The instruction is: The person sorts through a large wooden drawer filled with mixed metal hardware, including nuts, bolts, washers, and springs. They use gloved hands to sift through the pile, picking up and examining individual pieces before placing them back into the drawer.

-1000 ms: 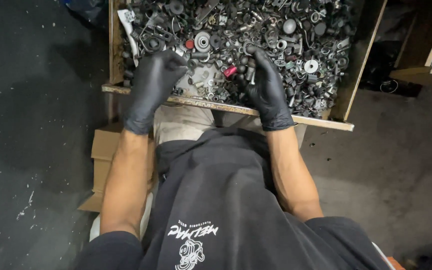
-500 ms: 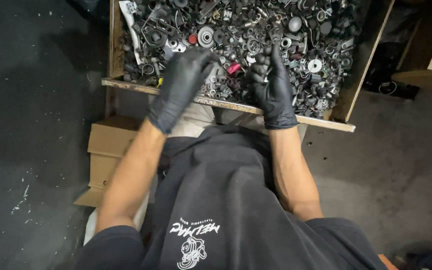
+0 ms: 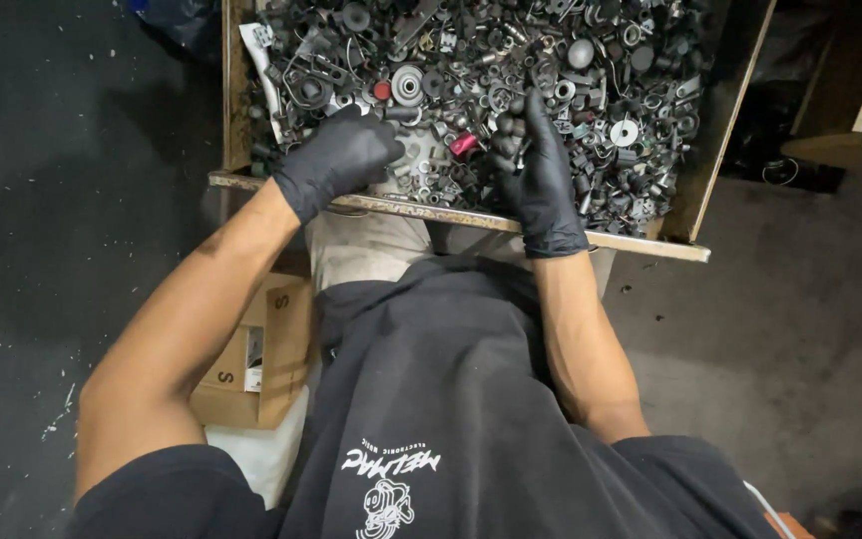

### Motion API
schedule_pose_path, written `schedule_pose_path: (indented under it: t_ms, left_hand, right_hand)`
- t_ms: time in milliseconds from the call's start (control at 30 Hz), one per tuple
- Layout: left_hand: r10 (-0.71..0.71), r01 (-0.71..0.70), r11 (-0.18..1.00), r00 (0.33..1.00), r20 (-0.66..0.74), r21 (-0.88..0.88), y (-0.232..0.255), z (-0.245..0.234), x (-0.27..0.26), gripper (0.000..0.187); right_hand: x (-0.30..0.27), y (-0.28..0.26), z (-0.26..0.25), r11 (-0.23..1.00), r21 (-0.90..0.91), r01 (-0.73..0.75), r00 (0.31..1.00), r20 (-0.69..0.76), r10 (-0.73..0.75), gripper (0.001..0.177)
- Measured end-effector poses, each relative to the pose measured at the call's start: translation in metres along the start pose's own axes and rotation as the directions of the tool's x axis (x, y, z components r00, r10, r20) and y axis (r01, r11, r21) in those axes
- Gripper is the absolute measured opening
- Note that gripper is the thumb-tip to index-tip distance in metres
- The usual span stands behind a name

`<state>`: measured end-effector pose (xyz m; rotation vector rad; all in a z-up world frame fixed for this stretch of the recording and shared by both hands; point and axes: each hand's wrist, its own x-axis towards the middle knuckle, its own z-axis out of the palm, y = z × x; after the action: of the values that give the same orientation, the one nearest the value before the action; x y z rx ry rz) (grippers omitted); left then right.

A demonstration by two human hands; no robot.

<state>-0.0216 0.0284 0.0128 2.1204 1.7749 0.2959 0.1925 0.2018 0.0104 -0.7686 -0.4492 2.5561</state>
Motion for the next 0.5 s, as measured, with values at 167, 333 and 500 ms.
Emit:
schedule_pose_path:
  t_ms: [167, 333, 500]
  left_hand:
    - [0.064, -0.064, 0.998, 0.997, -0.03, 0.005, -0.004, -0.012, 0.0, 0.01]
    - [-0.149, 0.117, 0.939, 0.986, -0.077, -0.324, 0.022, -0.051, -0.012, 0.039]
    - [-0.42, 0.351, 0.821, 0.906, -0.061, -0.451, 0.011, -0.042, -0.028, 0.018]
  right_hand:
    - [-0.001, 0.0, 0.003, 0.997, -0.068, 0.02, 0.999, -0.038, -0.022, 0.025]
    - [0.003, 0.001, -0.002, 0.998, -0.06, 0.02, 0.998, -0.065, -0.024, 0.025]
    - [-0.001, 0.002, 0.004, 0.994, -0.109, 0.024, 1.0, -0.013, -0.025, 0.023]
